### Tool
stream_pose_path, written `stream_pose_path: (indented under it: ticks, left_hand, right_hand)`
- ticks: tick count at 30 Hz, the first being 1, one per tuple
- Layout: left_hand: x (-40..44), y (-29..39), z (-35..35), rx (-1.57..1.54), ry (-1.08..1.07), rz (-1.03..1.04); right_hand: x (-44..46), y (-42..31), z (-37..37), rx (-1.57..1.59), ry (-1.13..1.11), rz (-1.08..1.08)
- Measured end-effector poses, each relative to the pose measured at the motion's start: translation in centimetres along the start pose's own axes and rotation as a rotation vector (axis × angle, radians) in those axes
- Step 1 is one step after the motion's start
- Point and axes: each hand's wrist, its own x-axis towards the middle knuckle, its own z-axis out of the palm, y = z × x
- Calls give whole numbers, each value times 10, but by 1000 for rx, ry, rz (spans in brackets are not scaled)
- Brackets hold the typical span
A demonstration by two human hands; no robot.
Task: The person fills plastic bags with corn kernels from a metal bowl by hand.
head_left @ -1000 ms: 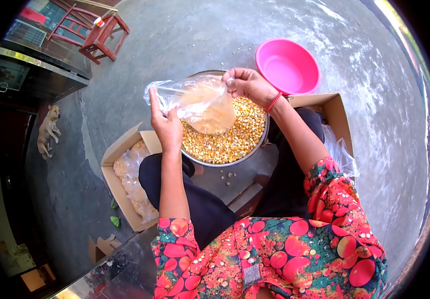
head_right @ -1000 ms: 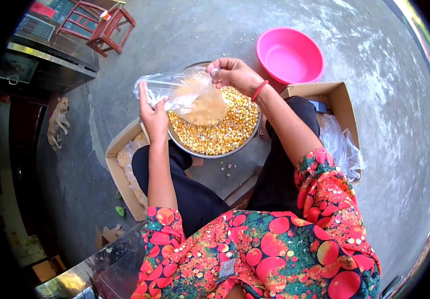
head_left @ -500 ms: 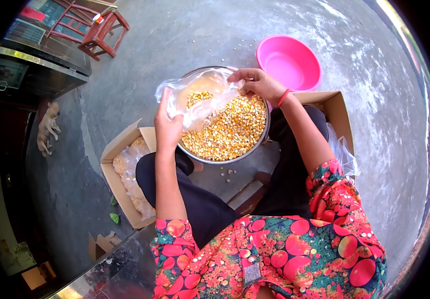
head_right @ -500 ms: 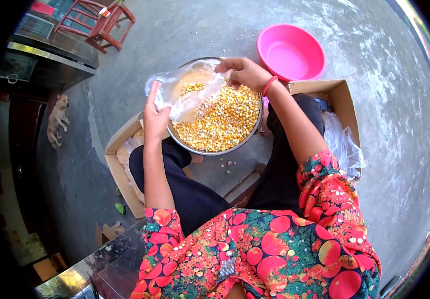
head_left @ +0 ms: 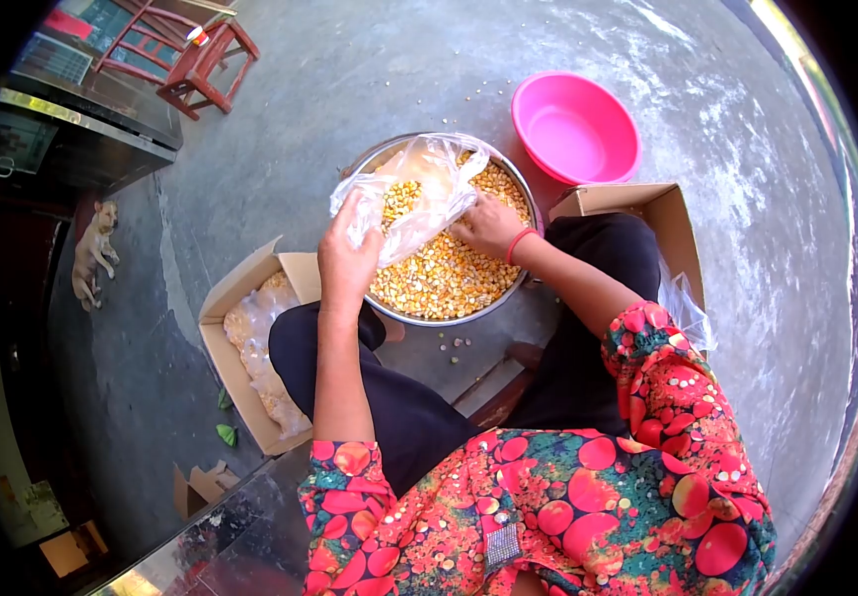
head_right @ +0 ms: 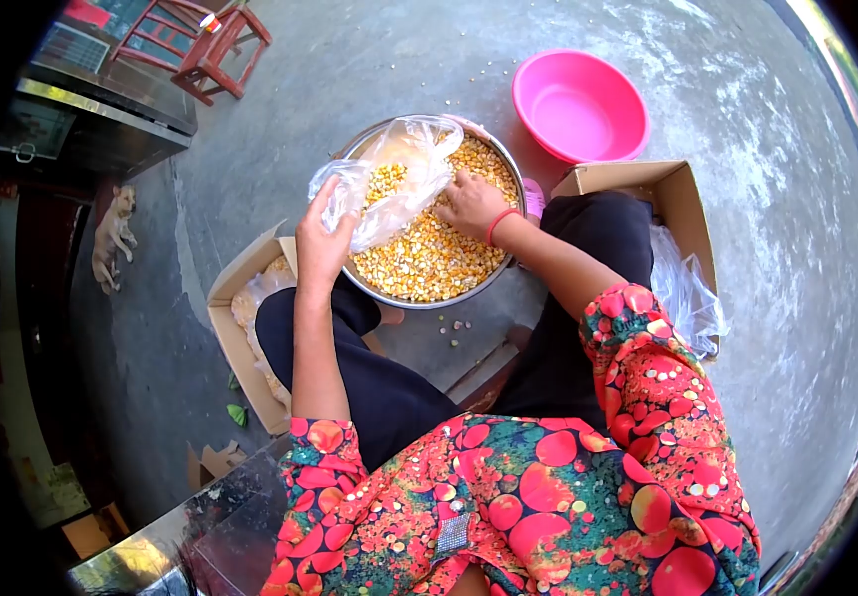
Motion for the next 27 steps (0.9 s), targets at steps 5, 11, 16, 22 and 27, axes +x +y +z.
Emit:
stream_pose_path:
  ticks: [5, 11, 16, 22, 27]
  left_hand:
    - [3, -4, 0, 1, 159, 33]
    - [4, -7, 2, 41, 166, 185]
    - [1, -14, 9, 115, 9, 12]
    - [-6, 5, 17, 244, -75, 46]
    - [-12, 14, 27, 211, -123, 43]
  right_hand:
    - [-2, -15, -7, 62, -172, 11]
    - [9, -5, -2, 451, -207, 144]
    - [25, -12, -27, 408, -91, -819]
    - [26, -63, -125, 1636, -780, 16]
    - [54, -77, -120, 1929, -155, 308]
